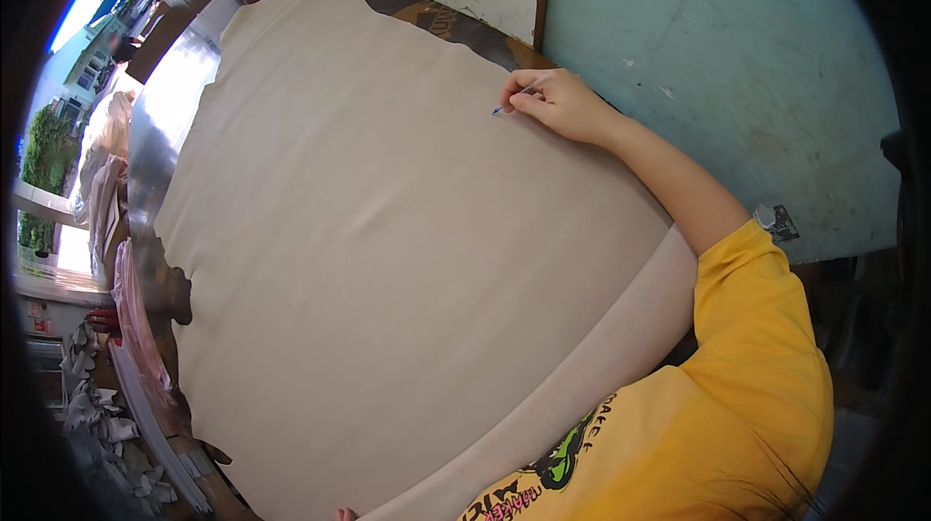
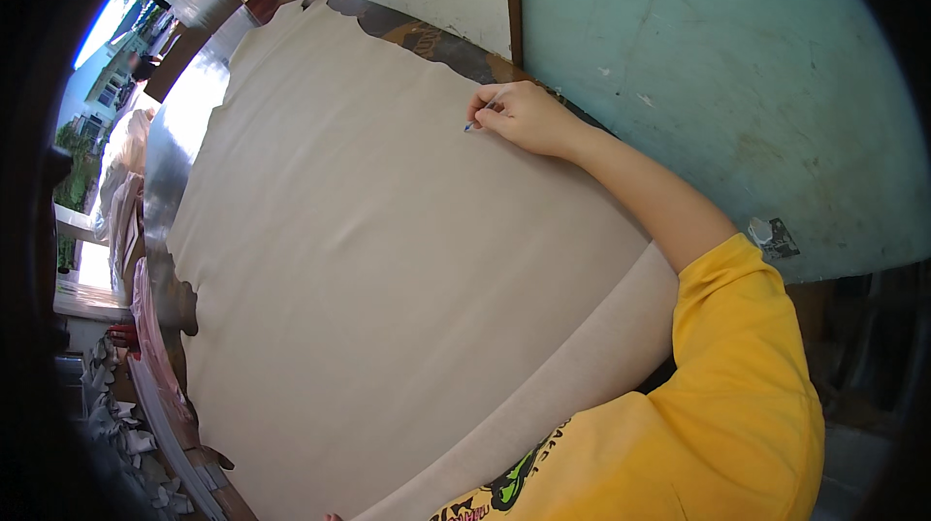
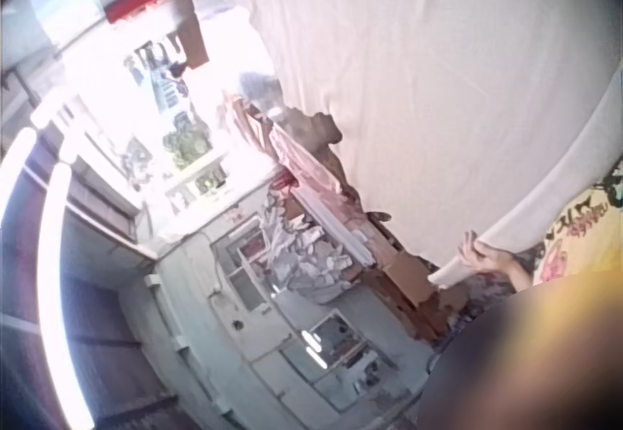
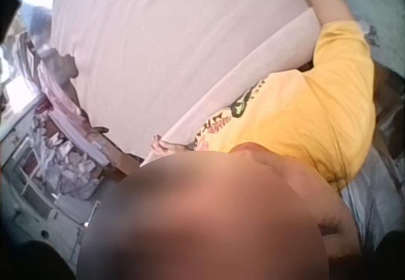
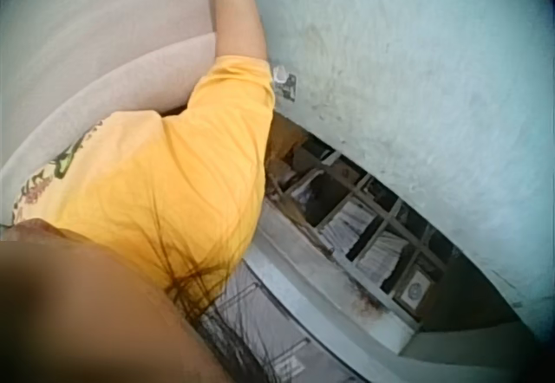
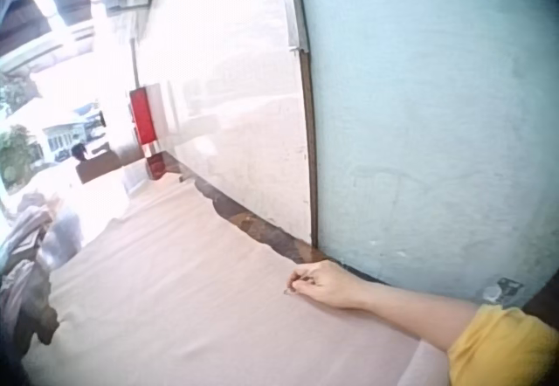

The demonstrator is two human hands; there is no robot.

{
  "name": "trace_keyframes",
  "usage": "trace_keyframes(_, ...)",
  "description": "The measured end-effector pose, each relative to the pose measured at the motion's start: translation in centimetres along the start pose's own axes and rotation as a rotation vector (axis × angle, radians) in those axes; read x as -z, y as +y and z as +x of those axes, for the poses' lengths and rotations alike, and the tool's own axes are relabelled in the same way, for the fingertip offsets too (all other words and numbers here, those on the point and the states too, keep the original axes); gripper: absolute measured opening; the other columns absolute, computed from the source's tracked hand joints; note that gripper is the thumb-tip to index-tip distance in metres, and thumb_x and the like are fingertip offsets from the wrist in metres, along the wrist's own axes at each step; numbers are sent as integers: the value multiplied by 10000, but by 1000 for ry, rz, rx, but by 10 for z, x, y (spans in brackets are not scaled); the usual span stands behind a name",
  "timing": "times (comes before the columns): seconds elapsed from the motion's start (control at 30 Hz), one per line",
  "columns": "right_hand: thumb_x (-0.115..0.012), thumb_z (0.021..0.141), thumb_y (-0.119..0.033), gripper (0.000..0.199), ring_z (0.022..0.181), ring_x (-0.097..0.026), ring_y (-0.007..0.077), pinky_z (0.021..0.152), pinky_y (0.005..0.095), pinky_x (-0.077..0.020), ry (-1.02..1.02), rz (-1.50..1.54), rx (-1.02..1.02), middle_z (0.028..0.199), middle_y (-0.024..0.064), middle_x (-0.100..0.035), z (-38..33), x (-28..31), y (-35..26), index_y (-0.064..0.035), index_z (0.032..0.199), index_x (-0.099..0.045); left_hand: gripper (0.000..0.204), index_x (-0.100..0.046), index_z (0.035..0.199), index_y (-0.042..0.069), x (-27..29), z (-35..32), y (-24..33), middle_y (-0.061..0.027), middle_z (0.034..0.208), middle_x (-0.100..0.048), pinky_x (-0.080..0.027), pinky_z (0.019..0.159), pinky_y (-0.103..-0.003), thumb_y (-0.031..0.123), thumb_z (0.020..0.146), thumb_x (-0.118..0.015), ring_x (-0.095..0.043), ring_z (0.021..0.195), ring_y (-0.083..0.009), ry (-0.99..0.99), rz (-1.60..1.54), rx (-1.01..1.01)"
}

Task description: The person marks a large sheet of beige fabric with a blue pen while smoothing it on a worktable. They repeatedly lift and reposition the fabric to continue marking different areas. A smartphone is briefly held in the left hand but not used.

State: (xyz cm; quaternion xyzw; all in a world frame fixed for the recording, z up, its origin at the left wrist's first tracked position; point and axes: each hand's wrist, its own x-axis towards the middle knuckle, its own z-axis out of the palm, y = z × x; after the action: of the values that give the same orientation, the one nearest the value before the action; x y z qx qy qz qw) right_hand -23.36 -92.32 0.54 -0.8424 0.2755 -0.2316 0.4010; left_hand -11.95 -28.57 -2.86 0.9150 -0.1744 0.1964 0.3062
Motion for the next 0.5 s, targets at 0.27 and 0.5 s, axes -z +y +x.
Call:
trace_keyframes(0.27, -540, 931, -206, 220, 817, -680, 156, 721, 299, -488, -96, 84, -89, 770, 74, -687, 1, -1, 1, -19, 925, -657, 373, -700, 1110, -11, 2, -2, -2, -174, 1165, -679, -321, 1115, -551, 282, 1043, -479, -487, 1256, -406, -24, 41, 25)
trace_keyframes(0.5, -538, 932, -204, 229, 815, -682, 167, 765, 300, -496, -100, -35, -21, 810, 105, -714, 2, -11, -4, -11, 933, -660, 366, -701, 1101, -9, 2, -3, 0, -173, 1180, -669, -326, 1109, -545, 279, 1045, -481, -470, 1277, -397, -5, 71, 40)
